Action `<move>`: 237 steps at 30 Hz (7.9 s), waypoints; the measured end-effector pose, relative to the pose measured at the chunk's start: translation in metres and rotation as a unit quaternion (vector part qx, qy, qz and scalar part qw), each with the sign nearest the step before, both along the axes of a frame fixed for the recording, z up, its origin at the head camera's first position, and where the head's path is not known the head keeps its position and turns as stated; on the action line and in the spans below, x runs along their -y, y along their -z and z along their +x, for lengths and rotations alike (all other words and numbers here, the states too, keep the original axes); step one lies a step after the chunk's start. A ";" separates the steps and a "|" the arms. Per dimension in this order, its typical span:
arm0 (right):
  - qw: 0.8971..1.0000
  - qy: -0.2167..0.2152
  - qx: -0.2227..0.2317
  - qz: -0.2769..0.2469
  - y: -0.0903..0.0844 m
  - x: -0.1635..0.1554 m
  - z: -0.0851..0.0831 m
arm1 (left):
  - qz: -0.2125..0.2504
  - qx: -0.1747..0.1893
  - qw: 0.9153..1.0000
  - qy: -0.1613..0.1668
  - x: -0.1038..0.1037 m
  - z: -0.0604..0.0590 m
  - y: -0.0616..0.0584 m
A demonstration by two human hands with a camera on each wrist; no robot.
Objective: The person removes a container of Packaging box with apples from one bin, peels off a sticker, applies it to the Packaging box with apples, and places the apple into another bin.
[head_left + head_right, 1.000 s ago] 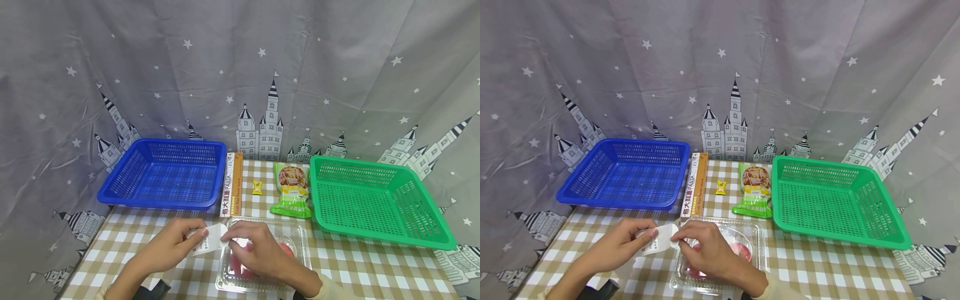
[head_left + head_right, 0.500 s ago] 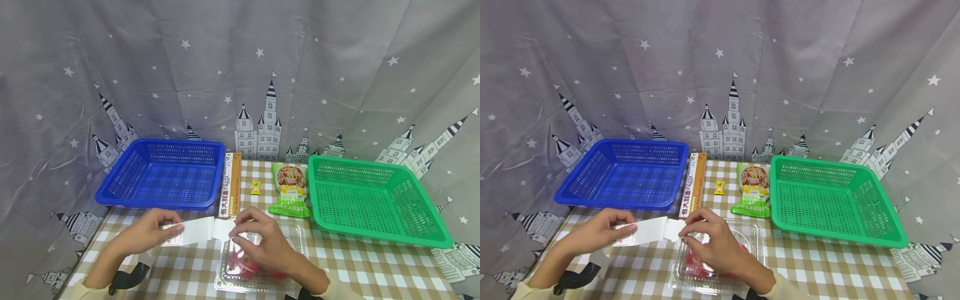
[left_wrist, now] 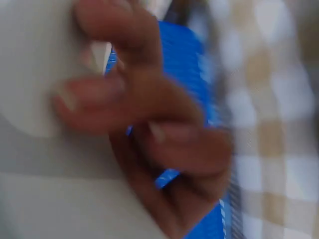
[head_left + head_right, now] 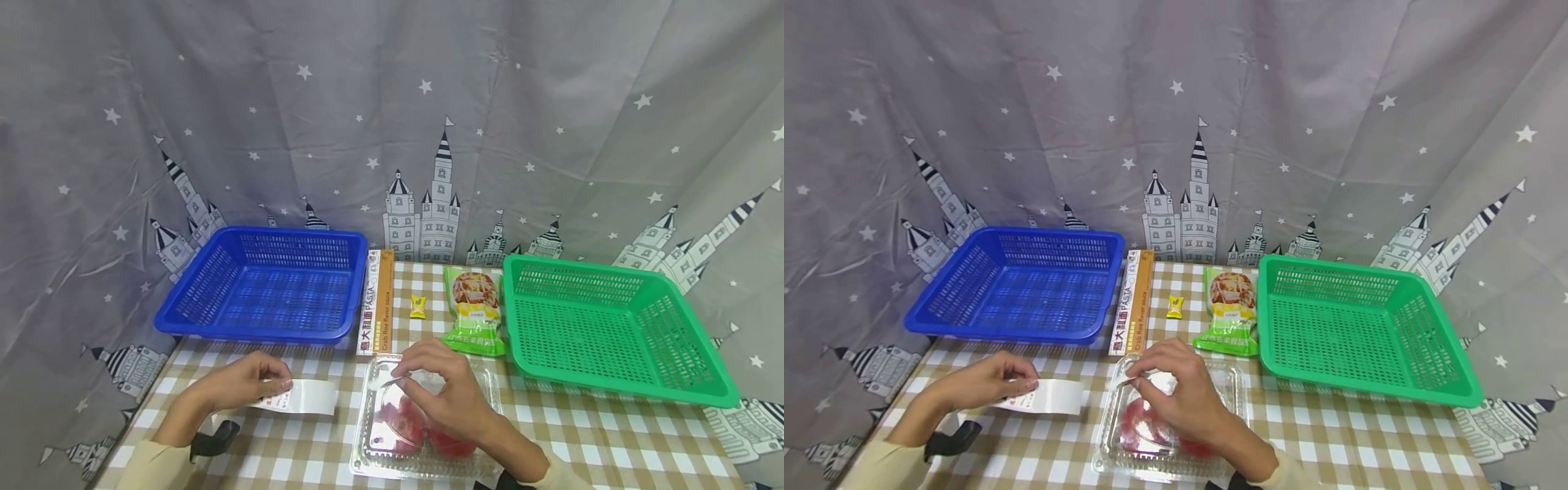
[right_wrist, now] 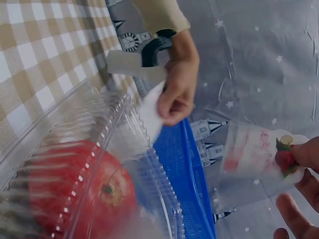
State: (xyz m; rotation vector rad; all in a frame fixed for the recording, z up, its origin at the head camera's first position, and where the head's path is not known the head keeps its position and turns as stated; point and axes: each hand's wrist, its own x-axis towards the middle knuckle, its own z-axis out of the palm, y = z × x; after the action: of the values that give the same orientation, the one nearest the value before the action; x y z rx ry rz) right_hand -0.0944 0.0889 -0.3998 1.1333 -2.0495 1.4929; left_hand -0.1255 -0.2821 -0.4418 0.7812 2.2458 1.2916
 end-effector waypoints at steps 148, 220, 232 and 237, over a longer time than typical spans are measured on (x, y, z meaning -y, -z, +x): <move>0.925 0.204 -0.038 0.318 0.060 -0.057 -0.001 | 0.079 0.064 0.992 -0.081 -0.131 0.065 0.031; 0.794 0.226 0.505 -0.251 0.076 -0.212 0.038 | 0.223 0.096 0.969 -0.041 -0.166 0.026 -0.017; 0.754 0.265 0.539 -0.266 0.076 -0.212 0.038 | 0.208 0.098 0.973 -0.032 -0.222 -0.029 -0.046; 0.767 0.255 0.527 -0.264 0.078 -0.212 0.039 | 0.224 0.112 0.968 -0.015 -0.256 -0.050 -0.051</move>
State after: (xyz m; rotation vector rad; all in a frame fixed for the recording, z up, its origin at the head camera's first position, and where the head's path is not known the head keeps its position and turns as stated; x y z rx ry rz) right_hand -0.0557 0.3012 -0.4773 -0.6412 -1.9333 2.3994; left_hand -0.1754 -0.0257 -0.3909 0.7079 1.8159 1.8356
